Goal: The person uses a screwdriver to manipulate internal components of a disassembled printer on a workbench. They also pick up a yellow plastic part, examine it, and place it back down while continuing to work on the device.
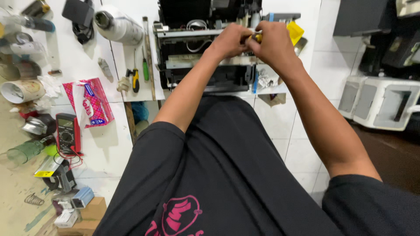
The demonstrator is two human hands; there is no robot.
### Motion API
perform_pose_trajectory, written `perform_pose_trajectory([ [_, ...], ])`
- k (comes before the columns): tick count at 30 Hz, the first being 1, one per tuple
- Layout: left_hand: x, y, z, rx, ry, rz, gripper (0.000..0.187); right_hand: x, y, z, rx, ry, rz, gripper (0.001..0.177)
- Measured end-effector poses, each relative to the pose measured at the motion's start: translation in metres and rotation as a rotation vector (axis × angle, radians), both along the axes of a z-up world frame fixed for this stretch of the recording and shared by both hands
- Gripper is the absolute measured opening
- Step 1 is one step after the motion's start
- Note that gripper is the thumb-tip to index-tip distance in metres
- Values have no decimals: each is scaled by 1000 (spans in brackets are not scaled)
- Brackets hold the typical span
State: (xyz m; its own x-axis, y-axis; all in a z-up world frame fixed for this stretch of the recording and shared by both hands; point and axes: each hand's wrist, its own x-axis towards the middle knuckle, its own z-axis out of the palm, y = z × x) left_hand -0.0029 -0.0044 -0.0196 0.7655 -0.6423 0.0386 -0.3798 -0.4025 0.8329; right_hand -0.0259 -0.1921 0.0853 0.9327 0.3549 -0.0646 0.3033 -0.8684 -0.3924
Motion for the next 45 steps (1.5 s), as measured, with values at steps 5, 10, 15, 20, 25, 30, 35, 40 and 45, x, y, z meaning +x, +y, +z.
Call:
perform_pose_trajectory([
  [5, 11, 11, 34, 212, 248, -77, 16, -5, 16, 2, -20, 90, -19, 30],
  [10, 2, 7, 48, 147, 274, 139, 22, -15, 21, 2, 21, -74, -173, 44],
  [15, -4, 0, 30, 130, 205, 31, 33, -14, 9, 20, 86, 33, 33, 42],
  [20, 4, 10, 20, 124, 110, -75, 17, -7, 12, 16, 20, 77, 73, 25],
  [25, 19, 9, 23, 145, 12, -142, 17, -23, 26, 19, 94, -44, 15, 42],
  [30, -4, 20, 38, 241, 61, -83, 25, -57, 19, -3, 201, -55, -126, 36],
  [35, -18, 55, 24, 76, -75, 302, 36, -16, 34, 17, -195, 203, -92, 32],
  [40, -76, 93, 25, -60, -272, 659, 16, -2, 49, -1, -750, 443, 131, 15],
  [45, -143, 104, 14, 60, -151, 290, 19, -2, 53, -13, -850, 279, 403, 52],
])
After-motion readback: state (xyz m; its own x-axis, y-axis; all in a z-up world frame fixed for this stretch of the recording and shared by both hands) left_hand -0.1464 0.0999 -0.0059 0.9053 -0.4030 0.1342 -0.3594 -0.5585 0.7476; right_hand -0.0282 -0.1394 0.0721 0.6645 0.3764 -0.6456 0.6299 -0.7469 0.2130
